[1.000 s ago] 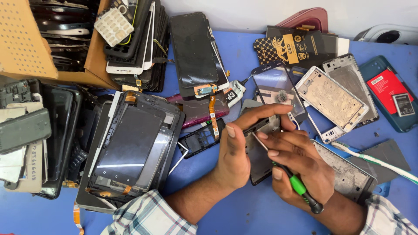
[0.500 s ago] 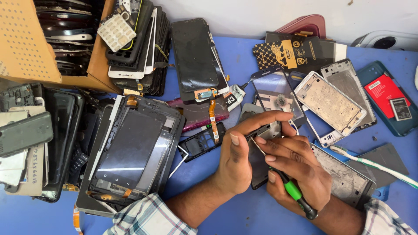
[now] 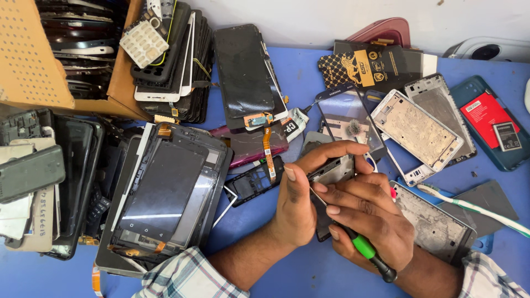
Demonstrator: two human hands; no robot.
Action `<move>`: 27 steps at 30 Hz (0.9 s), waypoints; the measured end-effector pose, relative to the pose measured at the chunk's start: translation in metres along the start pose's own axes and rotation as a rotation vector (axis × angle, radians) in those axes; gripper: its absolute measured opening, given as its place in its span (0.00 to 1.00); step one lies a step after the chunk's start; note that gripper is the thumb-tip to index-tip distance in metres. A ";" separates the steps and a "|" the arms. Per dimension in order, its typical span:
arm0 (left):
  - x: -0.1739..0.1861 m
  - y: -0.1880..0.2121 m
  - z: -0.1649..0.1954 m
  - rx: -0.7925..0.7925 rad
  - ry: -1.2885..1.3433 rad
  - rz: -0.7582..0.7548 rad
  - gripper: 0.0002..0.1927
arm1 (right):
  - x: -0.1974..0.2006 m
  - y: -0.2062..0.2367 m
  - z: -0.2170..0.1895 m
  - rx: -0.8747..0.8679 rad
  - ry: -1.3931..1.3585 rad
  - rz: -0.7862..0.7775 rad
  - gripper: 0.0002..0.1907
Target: The person pries open the frame of a mobile phone using a small screwdriver, working around the edges of the device while holding it steady. They reposition the phone and continue prying along its sides on a cluttered repair bench covered with other phone parts.
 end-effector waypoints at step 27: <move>-0.003 0.002 -0.010 0.090 0.151 0.013 0.52 | 0.003 0.004 0.000 -0.057 -0.085 0.012 0.20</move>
Point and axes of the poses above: each hand's wrist, its own y-axis away from the middle knuckle, its own x-axis out of the back of the hand, z = x × y, the point moved 2 cm from there along -y, towards the middle knuckle, and after that the axes turned 7 degrees about -y, right-handed, at the moved point
